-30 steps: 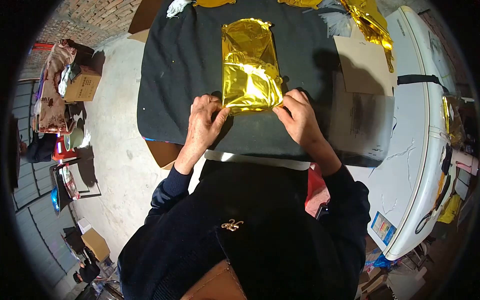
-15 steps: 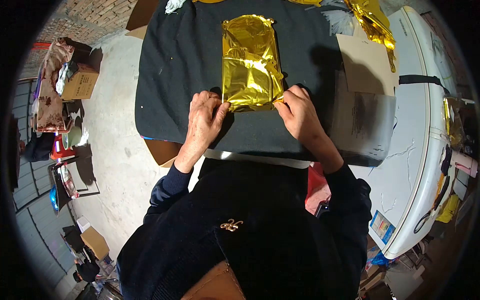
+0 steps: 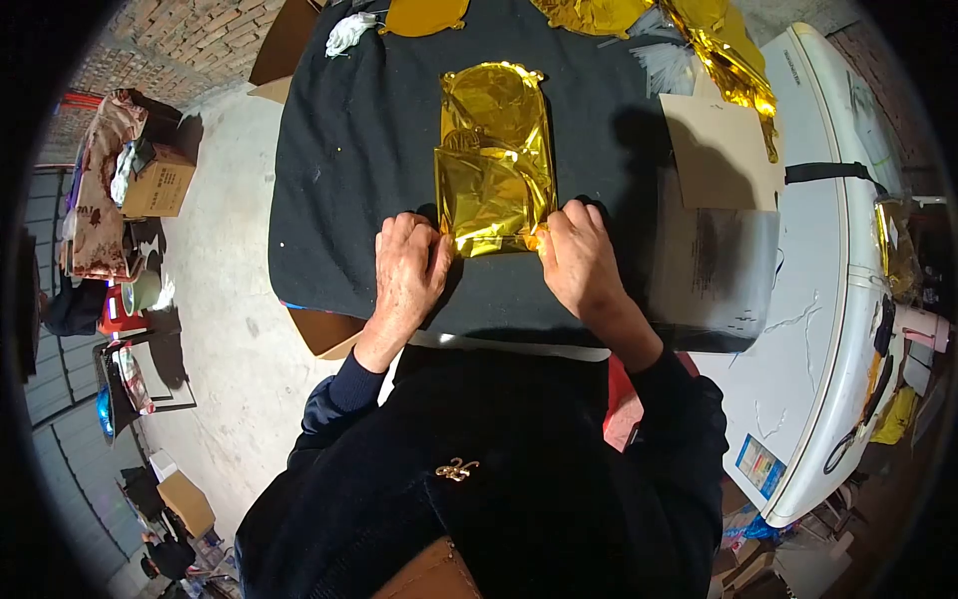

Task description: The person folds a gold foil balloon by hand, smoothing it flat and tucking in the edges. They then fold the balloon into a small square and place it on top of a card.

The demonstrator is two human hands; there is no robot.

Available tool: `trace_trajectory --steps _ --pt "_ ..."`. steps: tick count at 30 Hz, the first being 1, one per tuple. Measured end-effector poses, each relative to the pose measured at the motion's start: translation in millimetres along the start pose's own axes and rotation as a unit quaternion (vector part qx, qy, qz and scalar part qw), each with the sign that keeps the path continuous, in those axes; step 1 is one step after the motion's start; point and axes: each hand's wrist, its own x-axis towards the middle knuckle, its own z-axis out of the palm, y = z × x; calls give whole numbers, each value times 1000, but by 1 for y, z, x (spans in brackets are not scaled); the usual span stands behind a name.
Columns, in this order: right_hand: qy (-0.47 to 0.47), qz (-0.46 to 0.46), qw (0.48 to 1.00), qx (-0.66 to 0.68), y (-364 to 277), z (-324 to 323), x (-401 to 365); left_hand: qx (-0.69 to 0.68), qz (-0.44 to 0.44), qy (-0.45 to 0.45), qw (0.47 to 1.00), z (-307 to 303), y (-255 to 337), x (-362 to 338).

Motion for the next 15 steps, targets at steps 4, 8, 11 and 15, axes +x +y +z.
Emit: trace_trajectory --steps 4,8,11,15 --pt "-6 8 1000 -26 -1 3 -1 4 10 12 1000 3 -3 1" --pt "-10 9 999 -42 -6 2 1 1 -7 9 1000 1 -1 1" --pt "-7 6 999 -42 -6 1 1 -16 -14 32 999 -2 4 5" --pt "-6 11 999 -31 -5 1 1 -60 -22 13 998 -3 11 7"
